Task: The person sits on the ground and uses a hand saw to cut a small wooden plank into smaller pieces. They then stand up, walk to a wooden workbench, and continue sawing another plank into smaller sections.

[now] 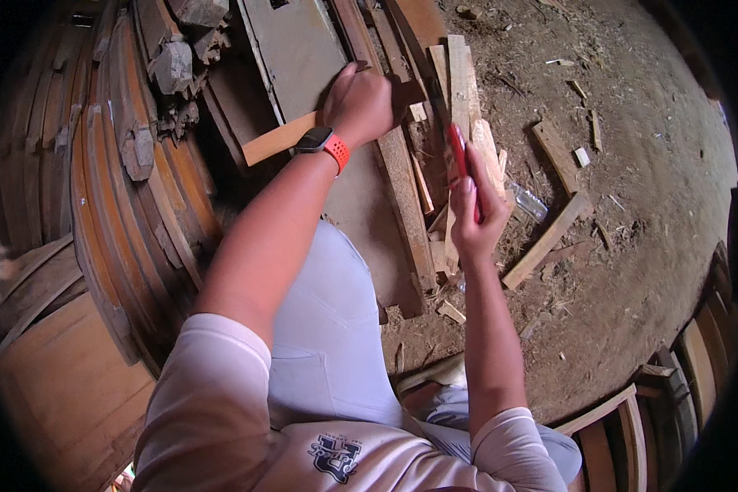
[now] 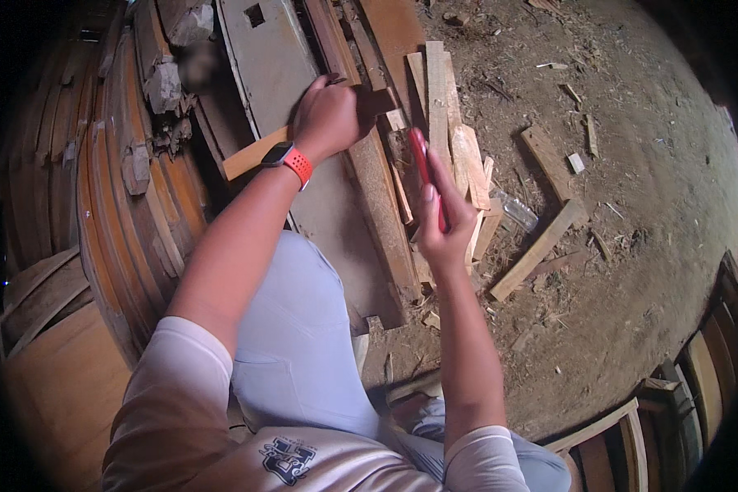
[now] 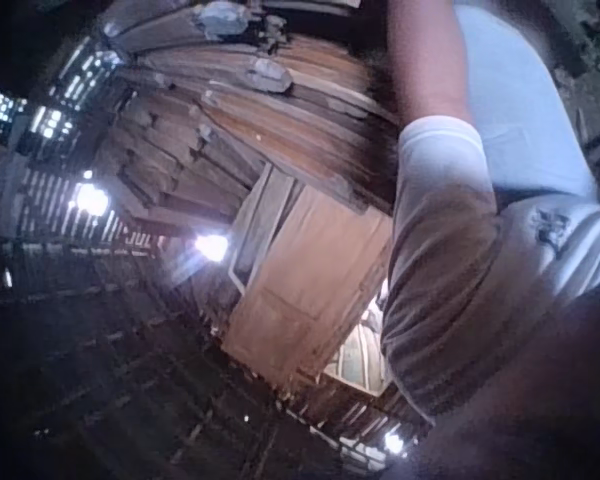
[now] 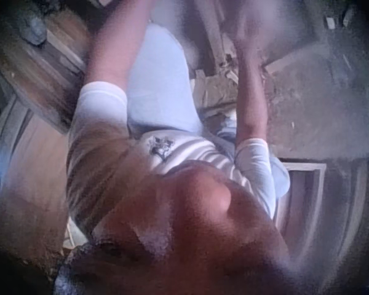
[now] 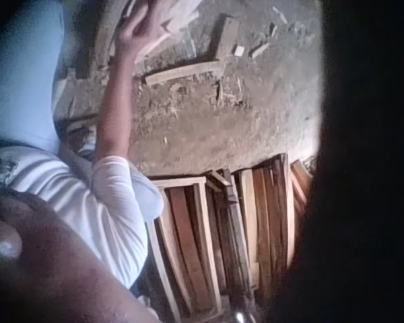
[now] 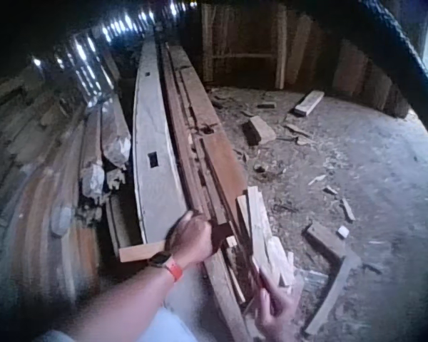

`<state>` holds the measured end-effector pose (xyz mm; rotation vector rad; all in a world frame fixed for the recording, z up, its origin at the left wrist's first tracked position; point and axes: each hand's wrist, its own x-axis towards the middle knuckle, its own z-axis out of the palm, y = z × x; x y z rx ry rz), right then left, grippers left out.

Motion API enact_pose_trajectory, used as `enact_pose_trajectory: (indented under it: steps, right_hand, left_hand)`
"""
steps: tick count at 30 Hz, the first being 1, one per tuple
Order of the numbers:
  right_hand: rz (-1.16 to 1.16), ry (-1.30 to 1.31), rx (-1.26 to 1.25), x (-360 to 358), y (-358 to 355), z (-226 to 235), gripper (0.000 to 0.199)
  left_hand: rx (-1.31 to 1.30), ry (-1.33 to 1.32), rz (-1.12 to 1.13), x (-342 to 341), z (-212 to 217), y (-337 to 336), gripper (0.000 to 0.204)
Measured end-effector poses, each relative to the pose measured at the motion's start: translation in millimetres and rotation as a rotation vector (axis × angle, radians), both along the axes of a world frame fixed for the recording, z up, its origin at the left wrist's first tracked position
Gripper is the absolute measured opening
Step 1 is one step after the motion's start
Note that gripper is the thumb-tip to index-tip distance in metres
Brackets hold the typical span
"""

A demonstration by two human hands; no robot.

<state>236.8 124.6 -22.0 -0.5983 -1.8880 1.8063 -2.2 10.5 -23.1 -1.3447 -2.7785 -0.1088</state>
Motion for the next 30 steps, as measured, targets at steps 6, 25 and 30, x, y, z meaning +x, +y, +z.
enact_pose_trajectory:
  steps: [6, 25, 30]
  right_hand:
    - [0.002, -0.089, 0.189, 90, -10, 8, 0.044]
    - [0.278, 0.223, 1.003, 145, 51, 243, 0.06]
    - [0.24, 0.247, 1.058, 149, 64, 235, 0.06]
  left_hand:
    - [0.094, -0.103, 0.023, 8, 16, 5, 0.011]
    - [0.677, -0.416, -0.082, 144, 159, 82, 0.032]
    - [0.761, -0.406, -0.597, 163, 132, 99, 0.034]
